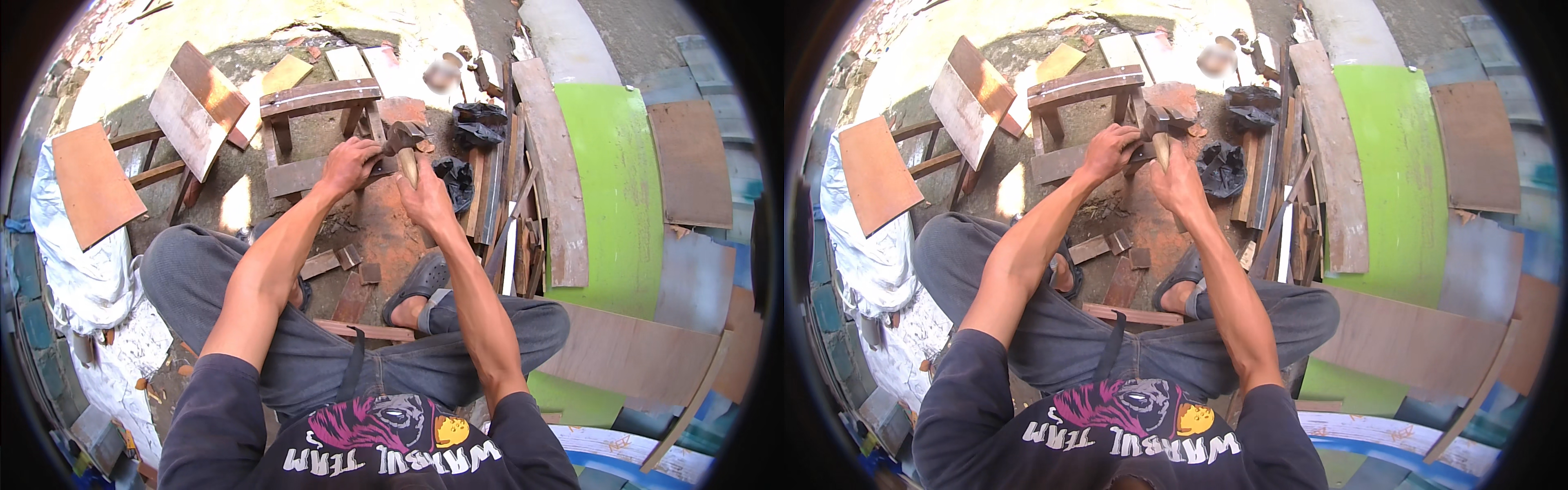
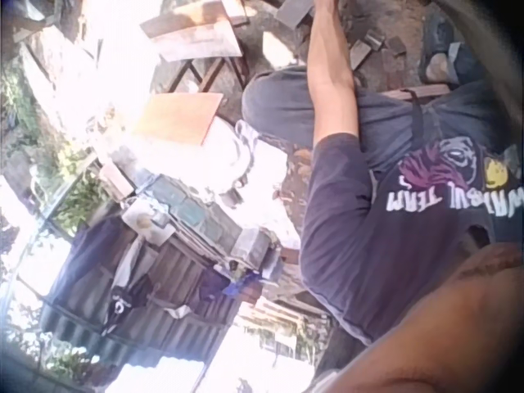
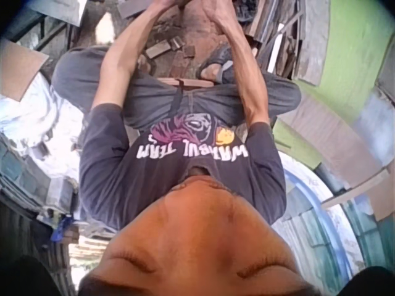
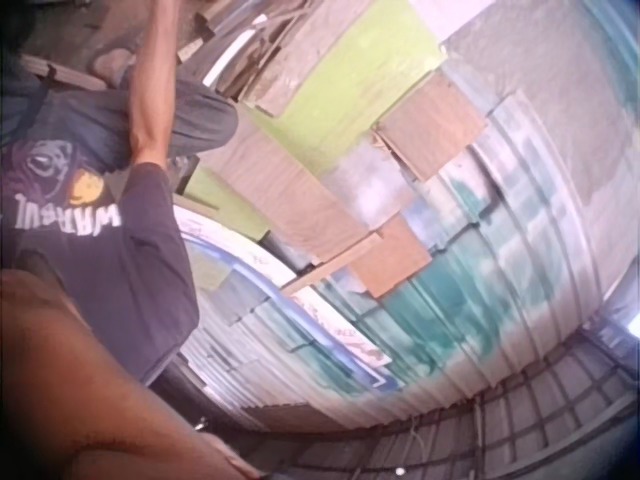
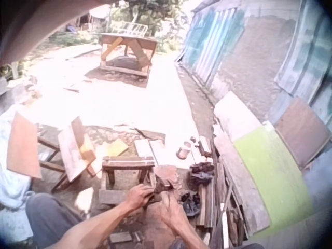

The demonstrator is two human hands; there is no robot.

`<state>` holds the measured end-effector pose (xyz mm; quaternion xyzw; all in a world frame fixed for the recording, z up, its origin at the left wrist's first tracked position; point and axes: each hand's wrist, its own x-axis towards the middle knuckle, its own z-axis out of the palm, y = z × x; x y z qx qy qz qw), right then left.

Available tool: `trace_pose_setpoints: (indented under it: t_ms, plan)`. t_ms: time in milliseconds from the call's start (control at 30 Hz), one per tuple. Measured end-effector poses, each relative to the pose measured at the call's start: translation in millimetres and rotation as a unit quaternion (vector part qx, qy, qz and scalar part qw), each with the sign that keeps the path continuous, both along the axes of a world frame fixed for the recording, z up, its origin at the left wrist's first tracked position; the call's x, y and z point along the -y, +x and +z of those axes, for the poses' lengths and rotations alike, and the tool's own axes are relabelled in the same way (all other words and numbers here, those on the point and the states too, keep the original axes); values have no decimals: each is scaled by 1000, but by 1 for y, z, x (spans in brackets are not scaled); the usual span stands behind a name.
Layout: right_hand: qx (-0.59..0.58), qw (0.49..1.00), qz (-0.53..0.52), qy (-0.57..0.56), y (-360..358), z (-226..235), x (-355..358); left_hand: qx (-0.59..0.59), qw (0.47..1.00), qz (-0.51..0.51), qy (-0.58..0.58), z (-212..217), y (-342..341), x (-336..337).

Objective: The person assembles a small wooden stool by hand, aligning wooden pieces and securing them with nails using a hammer. The person repeatedly positions the pieces, hammers nails, and adjusts the structure to complete the assembly.

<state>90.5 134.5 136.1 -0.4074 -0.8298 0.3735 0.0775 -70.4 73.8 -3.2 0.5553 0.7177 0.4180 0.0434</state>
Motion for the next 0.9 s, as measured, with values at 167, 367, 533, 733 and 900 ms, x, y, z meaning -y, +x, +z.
trace_pose_setpoints:
  t_ms: [167,367,533,733,900]
  plan:
    - [-58,997,14,51,-2,13,-3,-1,1000,3,11,-7,-1,3]
    - [-138,987,-24,80,-6,20,4,-11,1000,4,5,-2,0,1]
    - [32,999,0,-10,1,-33,-5,-19,1000,-15,7,-3,-4,-2]
    - [19,999,-29,-13,15,-7,-9,-43,998,-27,-23,5,-4,7]
    - [-14,999,-45,-21,23,11,-8,6,999,-33,-24,8,-4,6]
